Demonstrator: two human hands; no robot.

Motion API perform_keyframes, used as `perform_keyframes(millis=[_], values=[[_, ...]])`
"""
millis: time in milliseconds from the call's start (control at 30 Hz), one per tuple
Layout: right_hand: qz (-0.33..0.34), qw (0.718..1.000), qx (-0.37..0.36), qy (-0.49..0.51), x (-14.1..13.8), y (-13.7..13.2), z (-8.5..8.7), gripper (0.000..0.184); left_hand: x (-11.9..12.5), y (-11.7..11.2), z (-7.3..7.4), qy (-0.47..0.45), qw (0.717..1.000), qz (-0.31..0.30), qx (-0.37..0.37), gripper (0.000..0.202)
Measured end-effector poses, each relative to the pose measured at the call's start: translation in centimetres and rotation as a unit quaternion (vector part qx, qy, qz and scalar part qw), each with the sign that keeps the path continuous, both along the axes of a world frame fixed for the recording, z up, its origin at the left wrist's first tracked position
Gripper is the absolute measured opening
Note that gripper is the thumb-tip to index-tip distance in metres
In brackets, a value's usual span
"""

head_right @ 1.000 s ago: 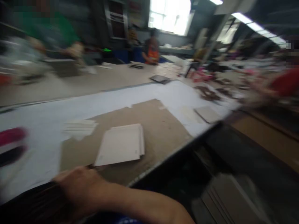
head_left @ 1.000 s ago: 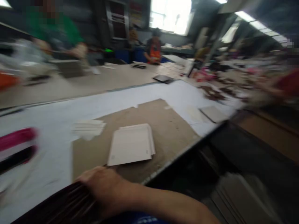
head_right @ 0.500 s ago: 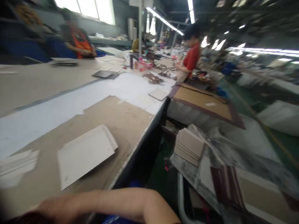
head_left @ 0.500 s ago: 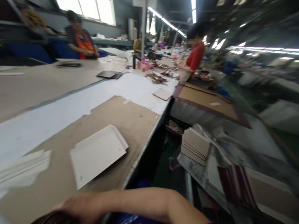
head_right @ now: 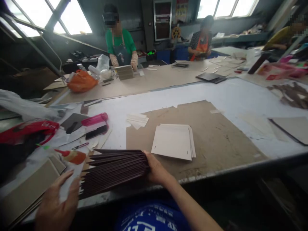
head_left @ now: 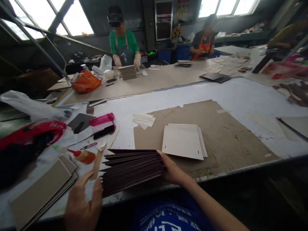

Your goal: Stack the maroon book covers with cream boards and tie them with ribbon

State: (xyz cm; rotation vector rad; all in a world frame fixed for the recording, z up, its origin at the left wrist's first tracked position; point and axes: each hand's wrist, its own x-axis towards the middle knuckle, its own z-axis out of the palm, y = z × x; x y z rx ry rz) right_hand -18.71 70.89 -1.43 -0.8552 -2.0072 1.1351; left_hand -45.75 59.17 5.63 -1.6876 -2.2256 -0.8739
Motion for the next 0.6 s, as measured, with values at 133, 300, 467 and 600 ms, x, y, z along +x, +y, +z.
perform_keyframes(millis=[133, 300, 467, 600], values=[[0.002, 1.000, -0.001, -0.009, 0.1, 0.2, 0.1, 0.077, 5.6, 7.6, 0.9, 0.065, 0.992, -0.092, -0.062, 0.043], [-0.018, 1.000, -0.006, -0.021, 0.0, -0.1, -0.2, 0.074, 7.3, 11.2, 0.4, 0.065, 0.958, -0.106, -0.259, 0.044], [-0.085, 0.996, -0.017, -0.037, 0.3, -1.2, -1.0, 0.089, 6.7, 12.6, 0.6, 0.074, 0.956, -0.110, -0.262, 0.042], [-0.174, 0.982, 0.016, -0.070, 1.5, -3.2, -0.7, 0.074, 6.5, 13.8, 0.4, 0.087, 0.954, -0.096, -0.270, 0.044]])
